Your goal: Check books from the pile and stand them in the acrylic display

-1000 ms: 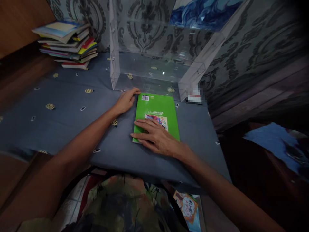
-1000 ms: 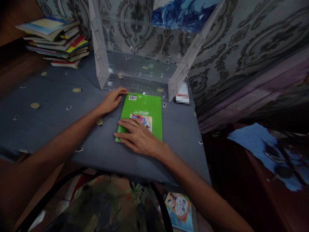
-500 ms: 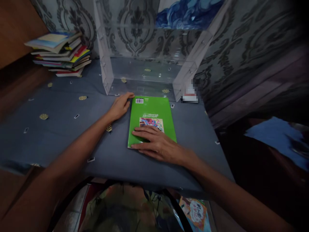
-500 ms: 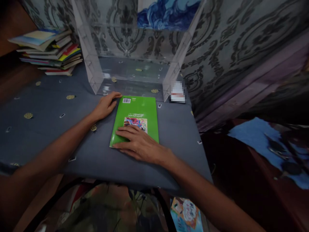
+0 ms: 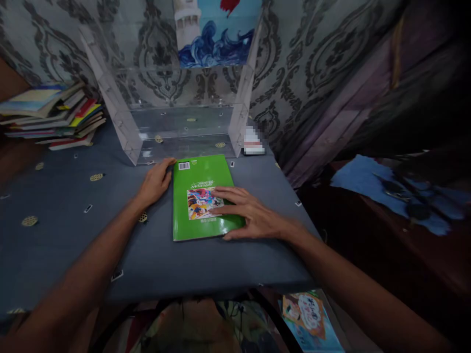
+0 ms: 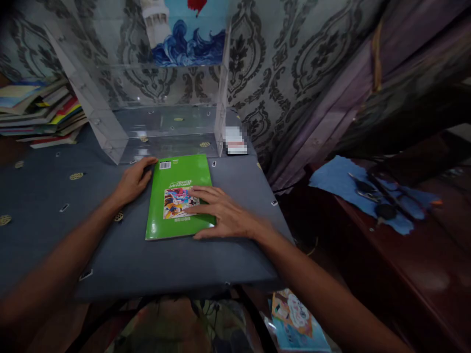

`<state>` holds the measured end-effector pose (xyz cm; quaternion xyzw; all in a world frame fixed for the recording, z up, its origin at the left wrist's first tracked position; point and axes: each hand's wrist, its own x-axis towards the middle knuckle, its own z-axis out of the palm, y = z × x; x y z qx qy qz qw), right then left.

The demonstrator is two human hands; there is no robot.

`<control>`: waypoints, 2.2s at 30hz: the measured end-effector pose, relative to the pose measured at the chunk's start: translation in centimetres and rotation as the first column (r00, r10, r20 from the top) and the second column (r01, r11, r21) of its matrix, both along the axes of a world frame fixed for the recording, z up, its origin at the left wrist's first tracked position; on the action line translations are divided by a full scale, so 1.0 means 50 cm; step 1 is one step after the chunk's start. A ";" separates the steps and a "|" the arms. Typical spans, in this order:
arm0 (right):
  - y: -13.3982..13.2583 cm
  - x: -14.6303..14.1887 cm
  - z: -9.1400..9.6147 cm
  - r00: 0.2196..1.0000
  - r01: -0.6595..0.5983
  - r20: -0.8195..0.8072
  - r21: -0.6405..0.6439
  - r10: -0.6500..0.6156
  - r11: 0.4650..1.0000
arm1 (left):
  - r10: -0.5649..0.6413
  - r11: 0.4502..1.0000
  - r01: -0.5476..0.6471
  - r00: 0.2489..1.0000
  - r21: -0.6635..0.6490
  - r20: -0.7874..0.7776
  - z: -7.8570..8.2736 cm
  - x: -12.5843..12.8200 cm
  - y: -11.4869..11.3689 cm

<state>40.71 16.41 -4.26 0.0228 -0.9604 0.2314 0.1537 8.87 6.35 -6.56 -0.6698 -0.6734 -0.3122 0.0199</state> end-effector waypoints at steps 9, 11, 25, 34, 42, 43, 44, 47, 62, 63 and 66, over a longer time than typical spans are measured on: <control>0.018 -0.002 -0.009 0.857 0.500 -0.083 -0.106 -0.509 0.859 | -0.021 0.996 0.015 0.998 -0.088 -0.067 0.012 0.011 -0.009; 0.009 -0.006 -0.006 0.857 0.486 -0.106 -0.163 -0.505 0.859 | -0.019 0.995 0.013 0.997 -0.098 -0.069 0.022 0.013 -0.012; -0.056 -0.019 0.011 0.996 0.000 -0.067 -0.704 -0.067 0.710 | -0.001 0.960 -0.064 0.973 -0.271 -0.231 0.074 0.088 -0.040; -0.073 -0.026 0.008 0.993 -0.091 -0.113 -0.618 0.027 0.781 | -0.073 0.931 -0.073 0.924 -0.359 -0.377 0.111 0.221 -0.023; -0.103 -0.033 0.016 0.983 -0.180 -0.099 -0.634 0.152 0.752 | -0.019 0.884 -0.242 0.837 -0.401 -0.547 0.135 0.287 -0.009; -0.097 -0.035 0.016 0.991 -0.136 -0.099 -0.670 0.094 0.730 | -0.014 0.880 -0.254 0.831 -0.401 -0.556 0.136 0.288 -0.008; -0.089 -0.040 0.016 0.995 -0.077 -0.101 -0.711 0.007 0.699 | -0.014 0.876 -0.262 0.827 -0.406 -0.562 0.136 0.290 -0.008; -0.044 -0.066 0.011 0.938 0.097 -0.100 -0.845 -0.333 0.525 | -0.023 0.860 -0.280 0.814 -0.427 -0.580 0.144 0.299 -0.004; 0.059 -0.093 -0.001 0.769 0.224 -0.043 -0.917 -0.638 0.331 | -0.006 0.849 -0.256 0.870 -0.463 -0.493 0.177 0.280 0.004; 0.058 -0.091 0.000 0.778 0.231 -0.039 -0.911 -0.627 0.342 | -0.007 0.851 -0.251 0.873 -0.462 -0.488 0.178 0.278 0.004; 0.057 -0.089 0.001 0.792 0.260 -0.021 -0.893 -0.610 0.368 | -0.012 0.846 -0.245 0.879 -0.473 -0.476 0.180 0.273 0.005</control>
